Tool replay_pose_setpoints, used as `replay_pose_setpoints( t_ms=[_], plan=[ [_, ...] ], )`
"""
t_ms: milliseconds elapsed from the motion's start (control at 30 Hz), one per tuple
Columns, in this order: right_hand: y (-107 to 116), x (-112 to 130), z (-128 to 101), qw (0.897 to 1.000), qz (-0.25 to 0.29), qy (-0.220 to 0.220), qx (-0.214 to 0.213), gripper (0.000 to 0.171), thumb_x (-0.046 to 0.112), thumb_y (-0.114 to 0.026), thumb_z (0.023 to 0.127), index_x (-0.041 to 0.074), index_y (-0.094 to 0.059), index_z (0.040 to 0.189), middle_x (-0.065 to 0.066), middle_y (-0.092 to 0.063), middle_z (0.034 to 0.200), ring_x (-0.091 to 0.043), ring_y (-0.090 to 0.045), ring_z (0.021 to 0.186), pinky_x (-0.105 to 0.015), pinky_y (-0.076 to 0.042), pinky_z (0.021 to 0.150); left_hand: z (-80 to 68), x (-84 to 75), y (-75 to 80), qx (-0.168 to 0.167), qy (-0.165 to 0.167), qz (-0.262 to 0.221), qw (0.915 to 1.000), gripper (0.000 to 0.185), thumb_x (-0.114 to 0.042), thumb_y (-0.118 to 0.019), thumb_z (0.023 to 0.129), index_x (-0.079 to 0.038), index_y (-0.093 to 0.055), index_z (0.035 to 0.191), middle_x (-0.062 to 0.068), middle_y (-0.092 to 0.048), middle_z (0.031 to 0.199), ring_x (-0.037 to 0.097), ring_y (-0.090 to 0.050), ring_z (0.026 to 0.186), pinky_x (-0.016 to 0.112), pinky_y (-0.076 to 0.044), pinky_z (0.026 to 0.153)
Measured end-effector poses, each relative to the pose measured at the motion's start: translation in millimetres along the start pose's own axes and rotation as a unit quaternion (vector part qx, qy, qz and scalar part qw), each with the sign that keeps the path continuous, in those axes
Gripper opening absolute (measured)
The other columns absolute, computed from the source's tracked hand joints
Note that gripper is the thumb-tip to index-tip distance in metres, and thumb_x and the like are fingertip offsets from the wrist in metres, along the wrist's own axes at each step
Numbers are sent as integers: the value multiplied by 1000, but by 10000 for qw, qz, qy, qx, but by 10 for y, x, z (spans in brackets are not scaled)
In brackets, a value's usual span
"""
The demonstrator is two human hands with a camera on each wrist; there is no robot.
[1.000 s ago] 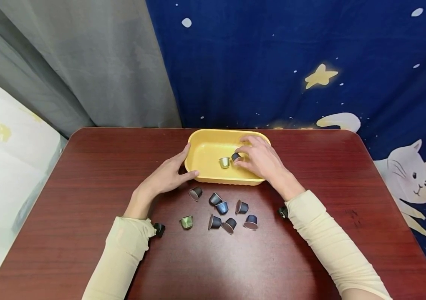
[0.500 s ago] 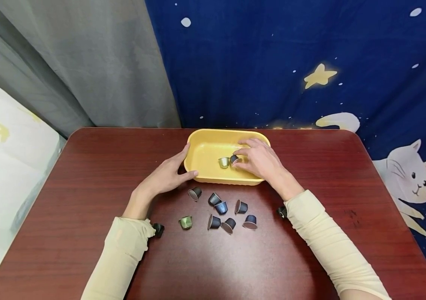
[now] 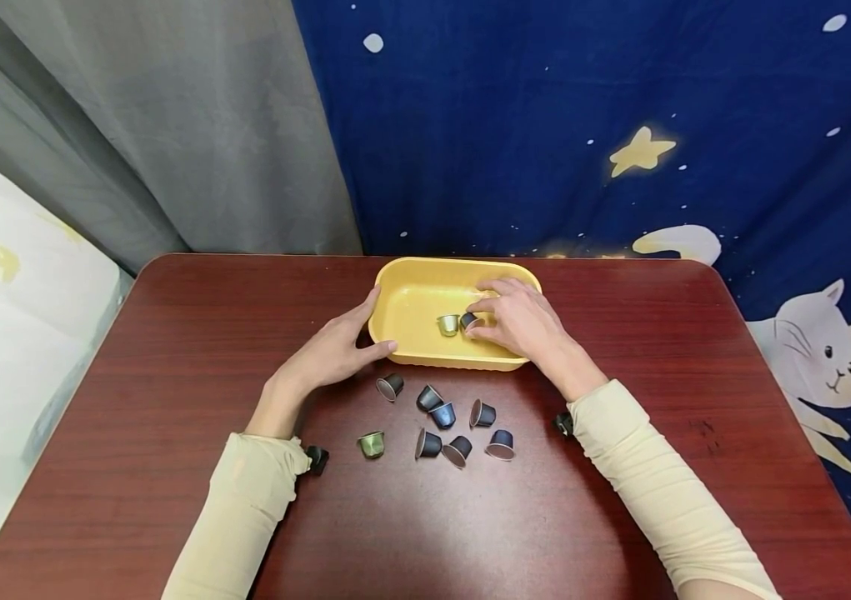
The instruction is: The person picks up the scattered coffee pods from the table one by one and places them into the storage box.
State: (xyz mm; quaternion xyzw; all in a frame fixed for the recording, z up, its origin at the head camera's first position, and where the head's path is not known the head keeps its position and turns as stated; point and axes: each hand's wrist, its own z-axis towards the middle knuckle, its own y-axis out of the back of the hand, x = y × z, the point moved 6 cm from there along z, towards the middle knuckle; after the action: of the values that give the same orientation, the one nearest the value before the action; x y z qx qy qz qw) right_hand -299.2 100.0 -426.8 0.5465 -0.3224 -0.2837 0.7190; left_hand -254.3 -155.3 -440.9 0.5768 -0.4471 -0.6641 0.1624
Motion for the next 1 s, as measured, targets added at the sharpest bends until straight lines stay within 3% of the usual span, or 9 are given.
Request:
replay_pose_setpoints(
  t_ms=[1000],
  plan=[
    [4,-10,17,9998,-6,-162,129,41,51,-77,82,23,-78,112,-8,-61,134,-34,-50,129,-52,-40,103,13,-11,26,27,33,-16,10000,97,-63,-57,92,-21,-2,161,4,-18,164,20,-25,148,44,-25,118]
  ],
)
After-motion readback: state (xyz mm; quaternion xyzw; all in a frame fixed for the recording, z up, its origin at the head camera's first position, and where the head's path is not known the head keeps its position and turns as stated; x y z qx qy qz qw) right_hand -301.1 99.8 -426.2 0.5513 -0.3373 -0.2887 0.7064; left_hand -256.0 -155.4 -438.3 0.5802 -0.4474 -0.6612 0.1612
